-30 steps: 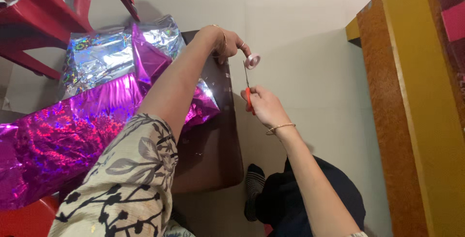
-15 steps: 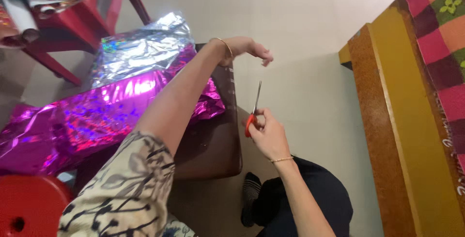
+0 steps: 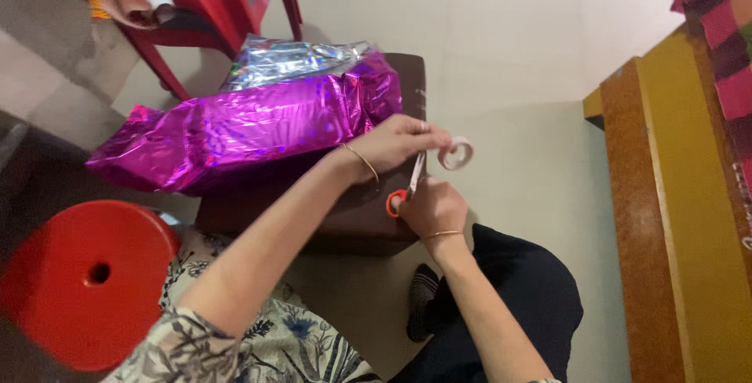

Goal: The person wraps a rectangular box with shiny purple wrapping paper. They cut the paper with scissors, fold the edges, and secure the seams with clear tape. The wrapped box is placed on a brown stool.

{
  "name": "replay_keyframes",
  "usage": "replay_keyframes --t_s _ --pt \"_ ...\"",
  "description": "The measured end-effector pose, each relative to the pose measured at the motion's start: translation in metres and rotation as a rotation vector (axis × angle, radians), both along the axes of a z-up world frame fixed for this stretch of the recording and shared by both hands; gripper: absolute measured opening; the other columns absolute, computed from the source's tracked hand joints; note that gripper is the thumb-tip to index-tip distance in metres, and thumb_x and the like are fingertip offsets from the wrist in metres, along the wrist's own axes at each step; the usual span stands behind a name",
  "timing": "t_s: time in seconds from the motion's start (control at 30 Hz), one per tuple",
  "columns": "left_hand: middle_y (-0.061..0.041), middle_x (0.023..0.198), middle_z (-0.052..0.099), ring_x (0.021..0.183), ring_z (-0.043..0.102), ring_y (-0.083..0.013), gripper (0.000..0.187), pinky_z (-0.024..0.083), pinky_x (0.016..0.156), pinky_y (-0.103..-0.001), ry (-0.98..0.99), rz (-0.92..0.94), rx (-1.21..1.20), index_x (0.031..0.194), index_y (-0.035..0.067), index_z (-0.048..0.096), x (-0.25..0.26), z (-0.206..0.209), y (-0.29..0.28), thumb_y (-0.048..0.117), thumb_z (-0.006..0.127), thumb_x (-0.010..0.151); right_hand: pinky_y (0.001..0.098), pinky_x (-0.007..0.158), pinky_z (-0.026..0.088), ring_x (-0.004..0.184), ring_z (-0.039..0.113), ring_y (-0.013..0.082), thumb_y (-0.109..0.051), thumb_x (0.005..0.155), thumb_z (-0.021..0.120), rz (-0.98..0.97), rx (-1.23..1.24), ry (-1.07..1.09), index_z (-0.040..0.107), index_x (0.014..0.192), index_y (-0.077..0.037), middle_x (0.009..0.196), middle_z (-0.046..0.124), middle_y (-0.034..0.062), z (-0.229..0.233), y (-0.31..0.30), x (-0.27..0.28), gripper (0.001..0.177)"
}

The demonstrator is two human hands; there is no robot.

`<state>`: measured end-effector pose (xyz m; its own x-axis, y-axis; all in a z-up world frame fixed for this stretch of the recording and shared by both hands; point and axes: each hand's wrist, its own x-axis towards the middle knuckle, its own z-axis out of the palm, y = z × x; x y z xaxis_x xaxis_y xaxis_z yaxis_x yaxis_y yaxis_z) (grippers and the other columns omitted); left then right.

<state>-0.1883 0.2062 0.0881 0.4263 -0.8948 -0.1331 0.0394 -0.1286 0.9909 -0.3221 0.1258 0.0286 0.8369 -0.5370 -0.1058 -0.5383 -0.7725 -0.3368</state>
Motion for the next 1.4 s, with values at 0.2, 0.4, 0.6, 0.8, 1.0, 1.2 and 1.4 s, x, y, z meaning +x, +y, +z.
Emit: replay_keyframes --t_s 0.2,0.4,0.6,0.8,1.0,1.2,1.4 --pt "-0.001 0.097 0.077 0.09 0.067 -0.0053 0.032 0.053 0.085 -0.025 -0.028 0.278 -0.079 0.112 0.005 0.077 -0.042 -0.017 0.041 0.031 0.065 0.097 0.0443 0.066 0.057 0.069 0.071 0.0327 -0.041 0.056 0.095 0.064 0.11 -0.213 0.072 0.081 -0.004 0.072 0.073 0.014 -0.019 0.0 0.001 0.05" --pt "0.001 0.083 0.07 0.077 0.057 -0.0058 0.036 0.048 0.076 -0.024 0.144 0.574 0.074 0.097 0.001 0.079 -0.056 -0.058 0.081 0.034 0.065 0.098 0.0337 0.062 0.058 0.065 0.073 0.0168 -0.012 0.077 0.078 0.043 0.676 -0.064 0.072 0.095 -0.003 0.069 0.075 0.0063 -0.034 -0.022 0.005 0.021" --pt "0.001 0.084 0.069 0.078 0.055 -0.0054 0.035 0.045 0.074 -0.024 0.191 0.613 -0.005 0.094 -0.001 0.078 -0.053 -0.092 0.075 0.032 0.068 0.098 0.0263 0.058 0.051 0.062 0.065 0.0103 -0.024 0.095 0.07 -0.056 0.928 -0.407 0.072 0.101 -0.004 0.077 0.073 0.0044 -0.029 -0.047 0.014 0.022" --pt "0.0 0.086 0.075 0.08 0.064 -0.0056 0.033 0.05 0.077 -0.023 0.27 0.645 0.076 0.096 0.001 0.079 -0.051 -0.095 0.062 0.032 0.068 0.095 0.0212 0.055 0.047 0.065 0.067 0.007 -0.029 0.099 0.064 -0.04 1.003 -0.393 0.076 0.097 -0.006 0.079 0.073 0.0017 -0.009 -0.059 0.04 0.026" --pt "-0.001 0.084 0.074 0.078 0.064 -0.0068 0.032 0.051 0.077 -0.024 0.266 0.697 0.0 0.093 0.001 0.078 -0.052 -0.088 0.066 0.031 0.068 0.095 0.0249 0.057 0.049 0.06 0.062 0.0081 -0.024 0.094 0.074 -0.015 0.919 -0.503 0.075 0.088 -0.001 0.071 0.069 0.0031 0.0 -0.061 0.074 0.024" --pt "0.003 0.083 0.072 0.081 0.061 -0.0038 0.027 0.047 0.08 -0.02 0.393 0.764 -0.08 0.091 0.006 0.078 -0.055 -0.089 0.073 0.03 0.066 0.096 0.0256 0.057 0.048 0.059 0.061 0.01 -0.022 0.089 0.077 0.015 0.885 -0.492 0.075 0.084 0.0 0.068 0.067 0.0035 -0.001 -0.044 0.071 0.023" --pt "0.005 0.084 0.067 0.081 0.055 -0.0039 0.031 0.044 0.077 -0.023 0.434 0.833 -0.132 0.09 0.003 0.077 -0.056 -0.112 0.082 0.031 0.067 0.1 0.023 0.071 0.053 0.082 0.066 0.0066 -0.023 0.086 0.081 0.309 0.816 -0.437 0.073 0.105 -0.006 0.09 0.074 0.0009 0.003 -0.021 0.042 0.026"
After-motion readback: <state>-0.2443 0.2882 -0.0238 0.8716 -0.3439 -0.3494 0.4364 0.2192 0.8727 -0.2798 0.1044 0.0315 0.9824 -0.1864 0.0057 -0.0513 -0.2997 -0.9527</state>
